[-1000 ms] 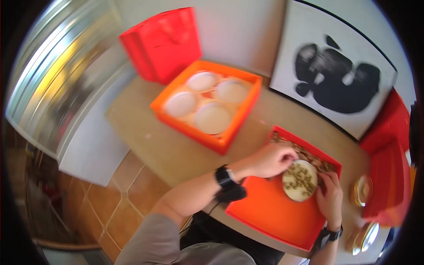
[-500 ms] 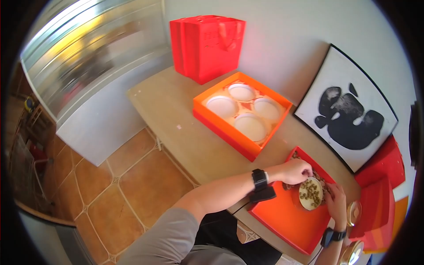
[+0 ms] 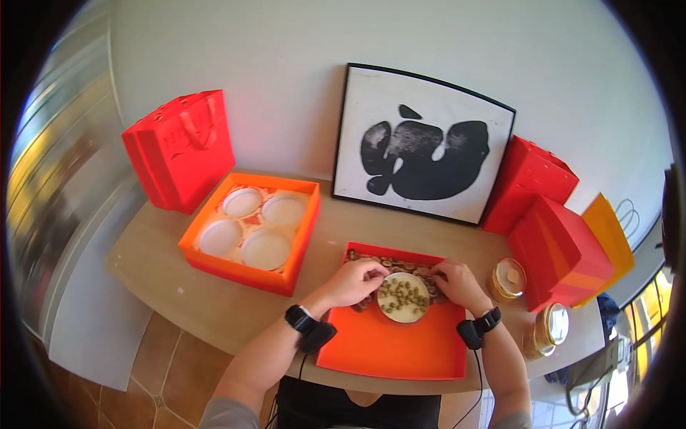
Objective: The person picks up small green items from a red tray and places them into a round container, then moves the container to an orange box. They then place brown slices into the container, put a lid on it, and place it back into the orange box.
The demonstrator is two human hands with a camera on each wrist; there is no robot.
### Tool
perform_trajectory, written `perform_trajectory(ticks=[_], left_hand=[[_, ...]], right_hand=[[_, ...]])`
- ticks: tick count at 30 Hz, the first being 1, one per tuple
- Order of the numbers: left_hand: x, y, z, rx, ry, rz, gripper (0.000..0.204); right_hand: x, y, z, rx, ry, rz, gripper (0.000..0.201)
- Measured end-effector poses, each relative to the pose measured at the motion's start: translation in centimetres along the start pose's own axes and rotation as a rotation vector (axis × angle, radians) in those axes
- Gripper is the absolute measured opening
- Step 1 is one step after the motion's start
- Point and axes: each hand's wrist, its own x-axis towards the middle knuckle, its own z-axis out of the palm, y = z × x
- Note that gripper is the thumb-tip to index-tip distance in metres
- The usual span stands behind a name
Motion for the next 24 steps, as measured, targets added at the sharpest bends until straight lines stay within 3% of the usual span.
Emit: perform_trajectory(ticks=[3,5,7,8,13,15,18,24], left_hand=[[0.2,-0.5,0.0,0.029,-0.006,0.057,0.020],[-0.4,1.2,0.0,0.020,0.000,-0.040,0.020],[-0.6,1.9,0.0,-0.071,-0.016,-0.173,0.019],[-0.6,2.0,0.0,-0.084,-0.016,-0.184,0.019],[-0.5,2.2,0.0,-0.064,-0.027,-0.250,0.018],[-0.2,0.8,-0.1,0.030,0.013,-0.094,0.017],[-0.3,1.5,-0.1,0.029,0.001,-0.118,0.017],[-0.2,1.0,-0.3,0.057,0.008,-0.131,0.018]], right_hand=[[-0.7,-2.3,-1.5,0.113,0.069,0.053,0.014],[-1.6,-3.5,-1.8,0.206,0.087,0.149,0.016],[-2.5,-4.0,-1.3,0.540,0.021,0.250,0.020],[-2.9,-4.3,-1.1,0.537,0.041,0.279,0.020],[-3.5,-4.5,-0.2,0.505,-0.035,-0.063,0.024],[-3.8,-4.7,-0.7,0.524,-0.071,0.028,0.023],[-4.1,-3.4,0.6,0.552,0.099,-0.032,0.022],[-4.3,-3.5,0.5,0.554,0.090,0.054,0.021]])
